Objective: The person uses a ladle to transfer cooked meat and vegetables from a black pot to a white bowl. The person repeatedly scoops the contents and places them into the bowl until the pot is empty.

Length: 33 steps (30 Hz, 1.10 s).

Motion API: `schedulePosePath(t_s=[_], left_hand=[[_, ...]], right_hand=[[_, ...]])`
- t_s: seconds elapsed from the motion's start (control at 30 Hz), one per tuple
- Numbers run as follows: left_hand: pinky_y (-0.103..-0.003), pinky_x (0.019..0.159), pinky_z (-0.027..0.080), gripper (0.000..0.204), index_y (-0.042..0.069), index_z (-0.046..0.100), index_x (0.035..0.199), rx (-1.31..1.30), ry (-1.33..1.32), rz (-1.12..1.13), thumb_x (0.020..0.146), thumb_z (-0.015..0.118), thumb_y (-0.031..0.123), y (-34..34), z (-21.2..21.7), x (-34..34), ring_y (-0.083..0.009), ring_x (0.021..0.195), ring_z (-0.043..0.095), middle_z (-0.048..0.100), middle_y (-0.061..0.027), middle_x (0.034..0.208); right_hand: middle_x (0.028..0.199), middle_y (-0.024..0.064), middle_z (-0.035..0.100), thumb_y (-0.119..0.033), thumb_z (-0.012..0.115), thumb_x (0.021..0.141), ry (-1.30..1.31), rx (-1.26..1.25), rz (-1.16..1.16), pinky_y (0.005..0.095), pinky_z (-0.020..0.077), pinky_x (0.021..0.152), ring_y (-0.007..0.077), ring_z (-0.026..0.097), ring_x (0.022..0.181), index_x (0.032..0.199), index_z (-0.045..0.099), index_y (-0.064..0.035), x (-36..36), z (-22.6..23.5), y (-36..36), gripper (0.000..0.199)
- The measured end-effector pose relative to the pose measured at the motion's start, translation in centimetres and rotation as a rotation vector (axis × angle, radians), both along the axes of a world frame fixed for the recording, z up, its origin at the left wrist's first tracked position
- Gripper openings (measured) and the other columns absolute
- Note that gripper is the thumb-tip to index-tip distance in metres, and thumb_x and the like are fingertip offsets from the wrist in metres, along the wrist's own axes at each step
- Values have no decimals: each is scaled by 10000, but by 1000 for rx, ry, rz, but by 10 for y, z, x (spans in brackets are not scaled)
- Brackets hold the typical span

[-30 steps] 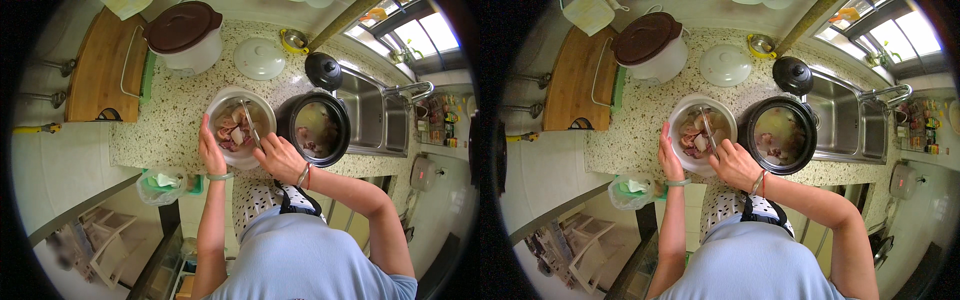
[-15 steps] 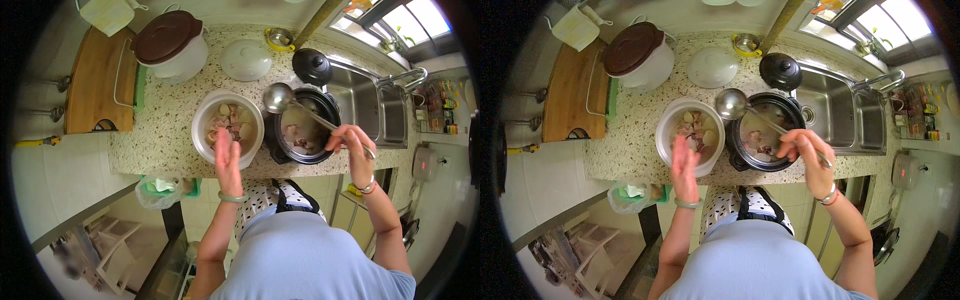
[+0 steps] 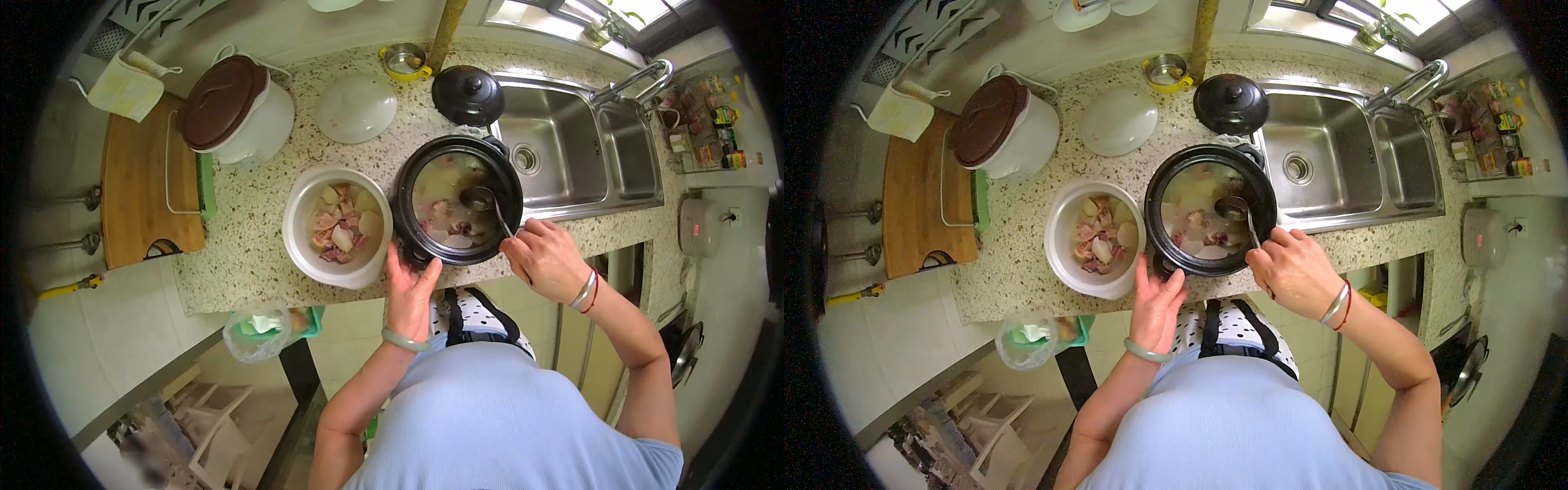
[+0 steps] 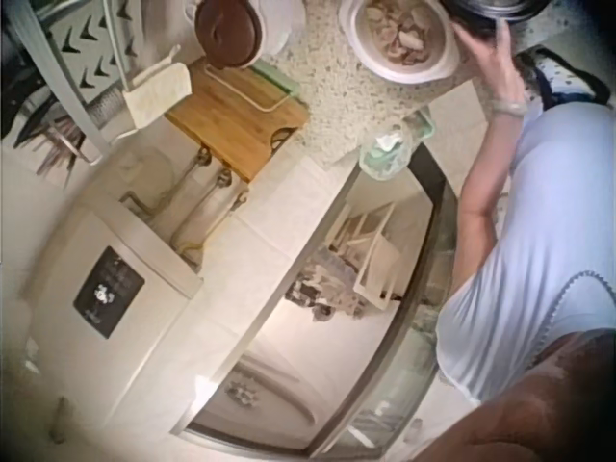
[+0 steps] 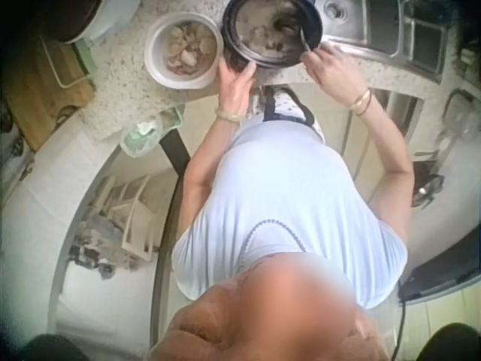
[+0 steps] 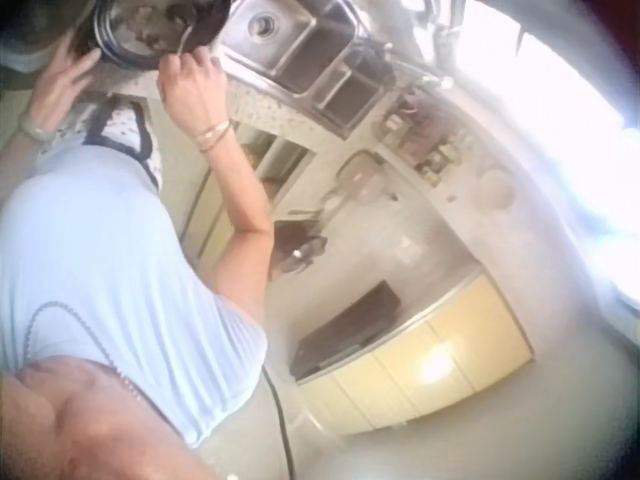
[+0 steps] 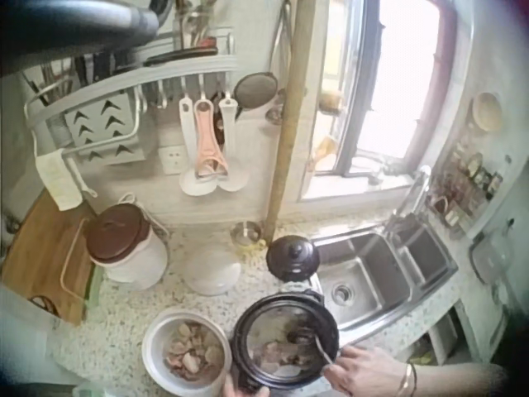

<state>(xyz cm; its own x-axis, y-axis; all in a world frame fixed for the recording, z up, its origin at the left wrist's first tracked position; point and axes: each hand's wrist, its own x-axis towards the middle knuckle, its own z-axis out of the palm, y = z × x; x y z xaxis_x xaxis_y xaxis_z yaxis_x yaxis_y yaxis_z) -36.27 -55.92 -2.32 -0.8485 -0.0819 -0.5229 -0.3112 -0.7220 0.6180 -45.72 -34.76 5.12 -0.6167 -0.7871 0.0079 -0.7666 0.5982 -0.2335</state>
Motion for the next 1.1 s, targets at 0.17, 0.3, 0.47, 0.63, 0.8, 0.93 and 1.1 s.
schedulePosePath(t_s=[0.17, 0.3, 0.47, 0.63, 0.8, 0.93, 1.1], left_hand=[[-508, 1069, 326, 908, 261, 12, 1571, 50, -182, -34, 943, 648, 105, 9, 6, -1, -214, 1343, 378, 366, -44, 1487], [-495, 1030, 370, 867, 255, 56, 1564, 2, -213, -40, 946, 649, 120, 9, 1, -3, -205, 1302, 415, 402, -31, 1459], [-481, 1020, 377, 846, 257, 66, 1564, -26, -168, -18, 954, 636, 127, 13, -1, -3, -188, 1287, 428, 413, -3, 1457], [-432, 1066, 369, 863, 191, 83, 1569, -119, -92, 14, 933, 657, 92, 16, -16, 0, -196, 1313, 420, 389, -50, 1487], [-427, 1120, 330, 931, 109, 136, 1567, -526, 45, 66, 864, 747, 96, 23, -28, -3, -278, 1373, 378, 364, -163, 1503], [-464, 1139, 294, 1024, 74, 188, 1555, -1329, 220, -117, 761, 830, 146, 15, -20, -10, -376, 1396, 336, 338, -240, 1511], [-495, 1133, 283, 1145, 41, 164, 1554, -1343, 241, -264, 679, 881, 214, 9, -21, -12, -436, 1384, 318, 322, -273, 1510]], right_hand=[[675, 25, 552, -148, 661, 789, -5, 98, 123, 355, 460, 653, 213, 538, 731, 787, 577, -89, -5, -4, -5, 103], [655, 34, 555, -148, 668, 770, -70, 124, 176, 360, 468, 643, 217, 548, 728, 728, 566, -87, -7, -12, -9, 126], [635, 71, 582, -158, 619, 800, -174, 65, 196, 385, 491, 666, 259, 571, 719, 705, 556, -55, -24, -18, -12, 154], [709, 79, 641, -132, 594, 840, -346, -3, 168, 404, 528, 722, 282, 612, 796, 763, 612, -65, -50, -10, -4, 104], [748, 89, 652, -105, 592, 839, -379, 19, 193, 402, 520, 735, 292, 602, 804, 803, 638, -53, -57, -5, 1, 78], [712, 92, 647, -154, 615, 788, -271, 158, 270, 393, 521, 708, 280, 616, 806, 775, 637, -49, -48, -5, -8, 108], [692, 94, 657, -157, 621, 728, -109, 315, 380, 365, 510, 680, 254, 629, 797, 741, 662, -46, -29, -9, -27, 120]])
